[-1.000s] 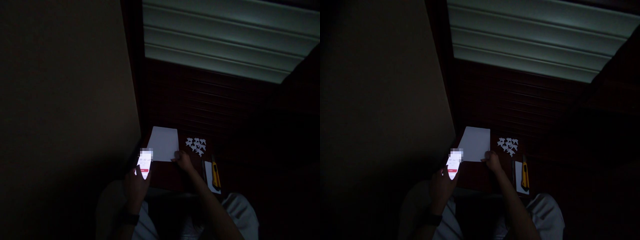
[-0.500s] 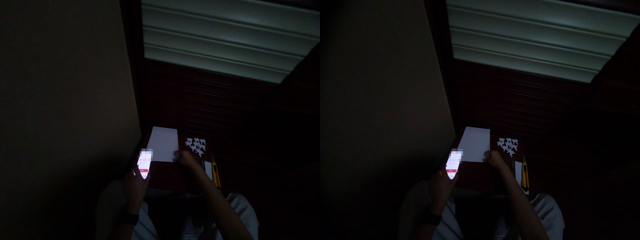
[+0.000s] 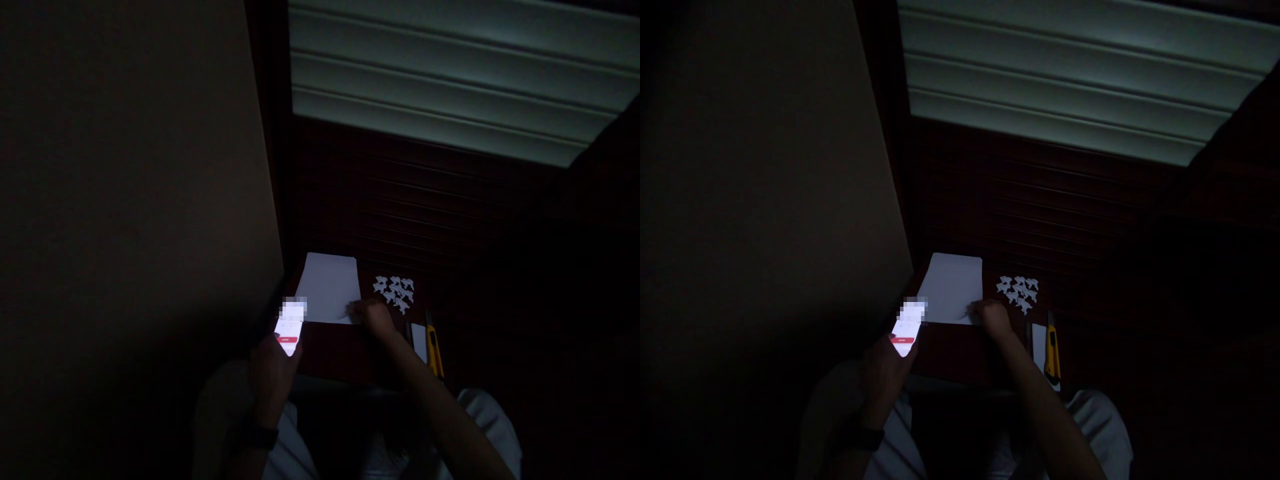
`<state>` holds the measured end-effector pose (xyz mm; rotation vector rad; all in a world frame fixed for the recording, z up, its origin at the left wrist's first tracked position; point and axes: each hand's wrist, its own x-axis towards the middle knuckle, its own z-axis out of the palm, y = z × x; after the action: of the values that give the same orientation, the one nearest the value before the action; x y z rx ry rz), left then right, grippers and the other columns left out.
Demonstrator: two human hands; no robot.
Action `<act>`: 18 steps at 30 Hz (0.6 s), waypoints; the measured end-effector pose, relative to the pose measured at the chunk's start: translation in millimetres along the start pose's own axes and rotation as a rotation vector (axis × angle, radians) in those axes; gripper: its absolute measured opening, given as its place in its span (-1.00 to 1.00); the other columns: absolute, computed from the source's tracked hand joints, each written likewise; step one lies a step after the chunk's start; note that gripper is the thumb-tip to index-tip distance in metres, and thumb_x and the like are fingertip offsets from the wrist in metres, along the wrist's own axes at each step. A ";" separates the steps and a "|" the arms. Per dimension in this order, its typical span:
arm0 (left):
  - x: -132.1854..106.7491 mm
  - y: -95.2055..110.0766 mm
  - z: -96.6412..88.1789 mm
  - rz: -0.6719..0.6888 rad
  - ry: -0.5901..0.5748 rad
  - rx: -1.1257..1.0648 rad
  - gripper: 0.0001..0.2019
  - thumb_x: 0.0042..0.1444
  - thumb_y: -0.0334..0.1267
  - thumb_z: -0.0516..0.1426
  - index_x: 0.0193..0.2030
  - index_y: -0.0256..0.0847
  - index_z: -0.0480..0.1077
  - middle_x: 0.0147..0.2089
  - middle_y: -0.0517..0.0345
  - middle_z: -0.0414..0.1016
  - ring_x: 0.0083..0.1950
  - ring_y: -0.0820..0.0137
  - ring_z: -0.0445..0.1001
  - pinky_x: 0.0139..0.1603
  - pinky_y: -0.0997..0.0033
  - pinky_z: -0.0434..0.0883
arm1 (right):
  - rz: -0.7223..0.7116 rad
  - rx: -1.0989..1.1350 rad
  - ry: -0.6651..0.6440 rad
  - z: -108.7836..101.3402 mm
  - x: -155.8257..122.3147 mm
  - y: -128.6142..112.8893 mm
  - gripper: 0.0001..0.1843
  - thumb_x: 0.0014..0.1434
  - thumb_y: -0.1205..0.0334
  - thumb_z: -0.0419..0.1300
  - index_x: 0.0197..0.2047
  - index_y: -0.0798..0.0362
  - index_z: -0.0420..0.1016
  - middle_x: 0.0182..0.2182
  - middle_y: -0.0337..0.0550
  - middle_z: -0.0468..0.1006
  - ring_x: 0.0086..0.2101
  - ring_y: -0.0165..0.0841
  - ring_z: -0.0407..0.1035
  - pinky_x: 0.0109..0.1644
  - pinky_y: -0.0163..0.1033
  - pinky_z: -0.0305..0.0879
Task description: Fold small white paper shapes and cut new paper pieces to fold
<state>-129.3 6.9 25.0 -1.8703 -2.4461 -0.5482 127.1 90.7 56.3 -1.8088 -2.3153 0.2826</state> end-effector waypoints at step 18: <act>-1.2 1.6 -4.1 -0.006 0.011 0.035 -0.51 0.08 0.12 -0.07 -0.21 -0.31 0.37 -0.27 -0.11 0.44 -0.24 0.13 0.39 -0.32 0.28 0.23 | -0.012 0.065 0.033 -2.7 -18.4 -1.1 -0.80 0.17 0.22 0.10 -0.17 -0.04 0.52 -0.17 -0.16 0.55 -0.07 -0.29 0.34 0.08 -0.19 0.13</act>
<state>-128.3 4.9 29.0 -1.8431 -2.4386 -0.5112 131.1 72.6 58.6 -1.7548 -2.2675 0.3202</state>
